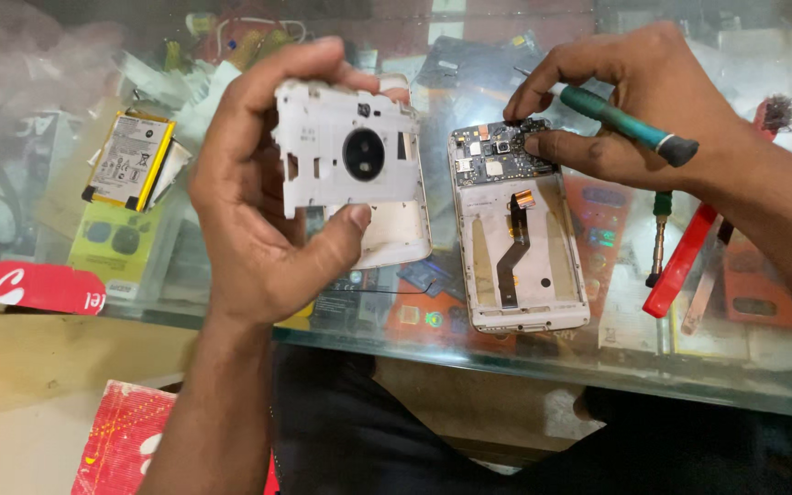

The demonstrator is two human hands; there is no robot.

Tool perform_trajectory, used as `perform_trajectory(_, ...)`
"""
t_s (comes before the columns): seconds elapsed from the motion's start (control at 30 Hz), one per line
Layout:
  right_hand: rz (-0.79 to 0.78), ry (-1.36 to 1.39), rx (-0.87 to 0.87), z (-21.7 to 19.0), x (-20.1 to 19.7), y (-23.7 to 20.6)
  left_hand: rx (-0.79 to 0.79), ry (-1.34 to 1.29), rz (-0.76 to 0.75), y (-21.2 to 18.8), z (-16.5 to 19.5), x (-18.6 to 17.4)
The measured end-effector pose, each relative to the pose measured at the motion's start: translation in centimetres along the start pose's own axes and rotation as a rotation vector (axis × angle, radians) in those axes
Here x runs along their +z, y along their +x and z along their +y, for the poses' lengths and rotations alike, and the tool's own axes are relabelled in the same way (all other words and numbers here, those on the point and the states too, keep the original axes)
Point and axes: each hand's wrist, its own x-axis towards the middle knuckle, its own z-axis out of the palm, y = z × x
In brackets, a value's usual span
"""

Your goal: The person uses a screwdriver and tweezers to remove and reposition small components on a disassembled smartphone motherboard. They detach a metal bracket, adjust ribbon cables, and place the bracket back over the camera module area.

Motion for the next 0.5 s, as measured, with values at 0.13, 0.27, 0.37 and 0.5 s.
perform_trajectory(0.13, 0.006, 0.001, 0.008, -0.1, 0.0, 0.1, 0.031, -0.092, -0.076, -0.9, -1.6, 0.1)
perform_trajectory(0.27, 0.0, -0.011, 0.03, 0.0, 0.0, 0.0, -0.03, -0.075, -0.135, -0.9, -2.4, 0.4)
perform_trajectory(0.37, 0.002, -0.015, 0.042, 0.1, 0.0, -0.1, -0.082, -0.1, -0.175, -0.3, -2.4, 0.9)
perform_trajectory(0.5, 0.005, -0.032, 0.05, 0.1, 0.0, -0.1, -0.06, -0.021, -0.224, 0.8, -2.6, 1.4)
